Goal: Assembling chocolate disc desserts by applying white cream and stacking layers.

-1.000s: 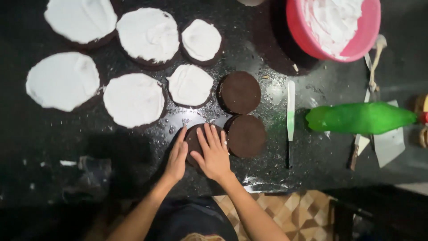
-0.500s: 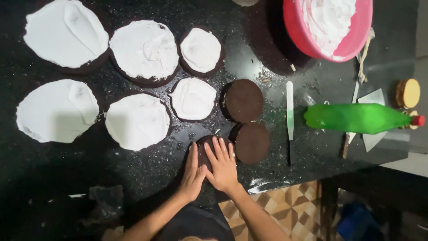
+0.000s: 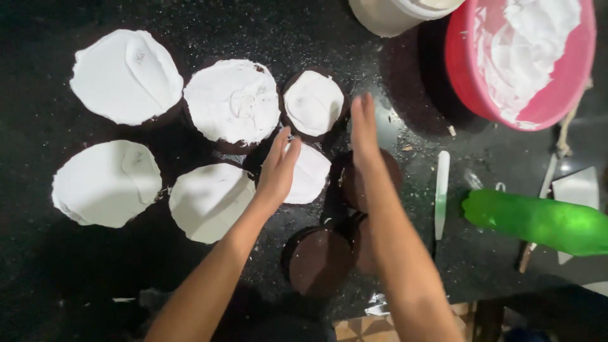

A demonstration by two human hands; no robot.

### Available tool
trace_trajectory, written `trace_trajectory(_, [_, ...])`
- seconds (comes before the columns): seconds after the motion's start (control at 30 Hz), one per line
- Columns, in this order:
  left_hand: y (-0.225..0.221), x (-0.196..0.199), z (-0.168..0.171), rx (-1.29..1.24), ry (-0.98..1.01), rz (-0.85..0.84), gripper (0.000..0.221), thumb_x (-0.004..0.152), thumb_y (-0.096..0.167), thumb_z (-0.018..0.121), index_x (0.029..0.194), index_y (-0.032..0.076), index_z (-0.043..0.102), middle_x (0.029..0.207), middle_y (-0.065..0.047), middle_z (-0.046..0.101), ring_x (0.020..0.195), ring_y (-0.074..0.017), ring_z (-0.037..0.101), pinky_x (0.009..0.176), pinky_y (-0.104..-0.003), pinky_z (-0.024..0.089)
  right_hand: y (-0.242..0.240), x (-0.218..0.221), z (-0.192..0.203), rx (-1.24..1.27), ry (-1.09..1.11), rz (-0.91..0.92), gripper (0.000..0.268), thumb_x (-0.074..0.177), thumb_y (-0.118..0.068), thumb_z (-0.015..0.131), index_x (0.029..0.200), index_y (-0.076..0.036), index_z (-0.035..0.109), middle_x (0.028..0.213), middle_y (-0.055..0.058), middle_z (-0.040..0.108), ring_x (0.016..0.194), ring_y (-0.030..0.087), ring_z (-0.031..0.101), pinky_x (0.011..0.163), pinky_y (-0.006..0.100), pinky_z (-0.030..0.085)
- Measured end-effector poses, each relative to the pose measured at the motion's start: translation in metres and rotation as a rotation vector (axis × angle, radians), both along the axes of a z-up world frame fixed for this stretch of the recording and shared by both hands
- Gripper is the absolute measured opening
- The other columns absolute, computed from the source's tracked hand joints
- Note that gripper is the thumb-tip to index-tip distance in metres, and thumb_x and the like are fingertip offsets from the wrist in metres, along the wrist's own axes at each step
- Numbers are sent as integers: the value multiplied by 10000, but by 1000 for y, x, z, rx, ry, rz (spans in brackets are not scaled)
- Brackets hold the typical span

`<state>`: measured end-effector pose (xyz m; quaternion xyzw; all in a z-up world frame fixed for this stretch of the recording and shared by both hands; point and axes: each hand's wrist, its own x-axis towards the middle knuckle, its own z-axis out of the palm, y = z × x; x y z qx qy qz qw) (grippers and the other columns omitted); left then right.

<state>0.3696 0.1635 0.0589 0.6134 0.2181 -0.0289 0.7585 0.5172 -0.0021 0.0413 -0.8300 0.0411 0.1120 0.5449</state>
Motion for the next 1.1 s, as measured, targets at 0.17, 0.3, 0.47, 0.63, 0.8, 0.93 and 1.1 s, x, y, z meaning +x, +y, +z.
trace_trajectory(0.17, [-5,44,-22,-232,193,101,778,997,549,394,1560,17,323,1624,-167,377,1522,-265,327,1204,-369,251,-1,64,-27,-49,66,167,616,1044,-430,527,1474,11,518,1504,170,581,1413,280,519,1178,385,393])
trace_trajectory(0.3, [-5,44,-24,-280,219,118,841,997,593,375,1598,29,204,1674,-164,248,1556,-261,224,1230,-375,200,15,64,-15,186,364,131,613,1019,-463,519,1436,-14,551,1454,167,626,1350,279,572,1135,412,441])
trace_trajectory(0.47, [5,48,-6,-268,276,86,912,965,666,345,1614,63,127,1685,-167,180,1564,-257,170,1252,-400,149,6,59,-23,575,726,-33,585,1033,-465,511,1406,-19,581,1446,150,627,1315,281,601,1144,446,448])
trace_trajectory(0.63, [14,1,11,-318,166,88,929,984,684,350,1622,33,175,1596,-280,285,1490,-371,325,1247,-462,259,-25,11,8,811,725,-17,564,1046,-470,493,1421,-54,562,1441,137,621,1325,292,606,1167,472,465])
trace_trajectory(0.8, [47,-17,51,-605,139,62,887,983,677,246,1581,25,312,1472,-314,447,1337,-439,503,1128,-573,424,-20,-19,80,896,769,215,657,1044,-550,397,1452,-59,552,1412,118,632,1311,267,621,1125,468,513])
trace_trajectory(0.93, [50,-47,38,-494,-112,-100,791,998,593,387,1530,8,422,1506,-214,542,1377,-331,541,1194,-454,239,-32,-72,66,1019,885,282,803,1054,-646,314,1489,10,467,1342,150,662,1161,255,672,992,455,566])
trace_trajectory(1.1, [15,-88,55,403,49,-286,702,821,329,681,1471,98,553,1334,-154,578,1272,-238,625,1128,-374,486,-37,-102,65,735,901,188,803,1037,-632,326,1508,4,459,1289,147,689,1174,223,686,1021,382,551])
